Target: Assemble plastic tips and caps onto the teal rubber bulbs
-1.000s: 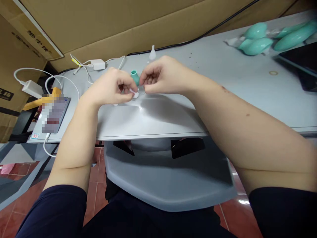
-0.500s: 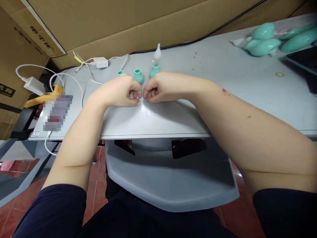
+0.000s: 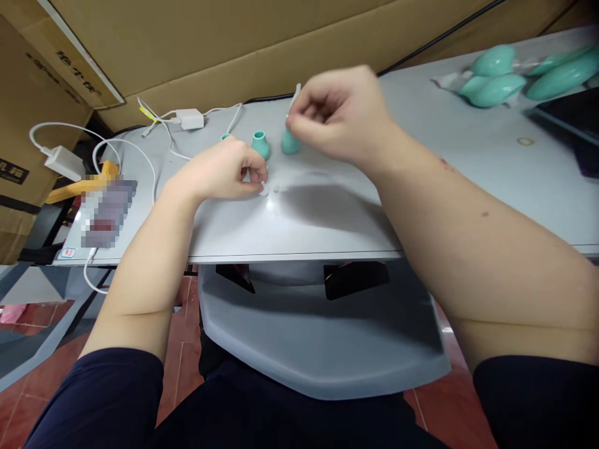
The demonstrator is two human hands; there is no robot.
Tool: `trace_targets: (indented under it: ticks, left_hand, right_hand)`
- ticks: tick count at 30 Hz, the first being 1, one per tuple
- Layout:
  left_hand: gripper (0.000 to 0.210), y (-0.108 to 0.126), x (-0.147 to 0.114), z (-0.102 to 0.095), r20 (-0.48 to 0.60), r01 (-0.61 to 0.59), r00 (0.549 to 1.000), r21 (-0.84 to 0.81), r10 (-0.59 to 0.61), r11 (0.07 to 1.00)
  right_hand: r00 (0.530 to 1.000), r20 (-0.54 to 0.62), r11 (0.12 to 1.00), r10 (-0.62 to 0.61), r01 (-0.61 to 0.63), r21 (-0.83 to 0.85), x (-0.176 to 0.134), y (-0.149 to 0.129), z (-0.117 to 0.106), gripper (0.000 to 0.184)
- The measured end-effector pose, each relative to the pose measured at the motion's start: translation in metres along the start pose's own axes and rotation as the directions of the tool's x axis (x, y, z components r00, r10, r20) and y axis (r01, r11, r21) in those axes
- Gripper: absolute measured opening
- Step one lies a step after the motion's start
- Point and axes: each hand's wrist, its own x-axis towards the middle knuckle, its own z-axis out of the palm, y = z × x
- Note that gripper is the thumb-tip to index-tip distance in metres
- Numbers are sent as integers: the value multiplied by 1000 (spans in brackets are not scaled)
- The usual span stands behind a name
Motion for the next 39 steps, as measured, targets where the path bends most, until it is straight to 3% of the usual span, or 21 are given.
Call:
trace_targets:
  ticks: [2,4,8,12,16,19,22,26,32,36,39]
  left_hand:
    - [11,2,0,-1,1,5,1000,-2,-5,1000]
    - [11,5,-1,-3,6,9,1000,-4,-9,1000]
    - [19,8,-4,-6,-49,-10,999,-67,7,998]
    - [28,-2,-1,0,-229,-13,973,-97,-9,995]
    - [38,-12,7,7,-458,63,885,-76,-91,995]
    - [45,-7,10,4,-531,40,846,-45,-58,998]
    - [46,4,11,2,-499,0,867,-26,-13,1000]
    - [35,10,12,6,-409,-2,912,-29,-10,1000]
    - [26,6,12,5,-412,-115,907,-50,85,992]
    - [30,11,12,3,-372,-65,928,-107,21,992]
    - [33,12,14,5,-349,-2,936,-135,-46,991]
  right_hand:
    - [980,-197,999,-35,37,7,5,6,-3,19]
    - [966,-259,1000,7,-6,7,11,13,-4,21]
    - [973,-165,986,162,-165,-9,16,26,1,28]
    - [975,-50,968,217,-221,-115,17,27,3,32]
    - [985,-166,997,56,-65,-50,12,13,3,33]
    - [965,-249,990,-78,105,97,4,-3,10,24]
    - [978,-201,970,-47,93,227,-4,-14,20,18]
    - [987,-161,965,-3,45,260,-7,-18,27,25]
    - [994,-92,945,59,-26,325,-1,-14,23,25]
    - [997,-43,909,59,-36,416,2,-8,19,24]
    - [993,-4,898,115,-102,427,5,-7,18,33]
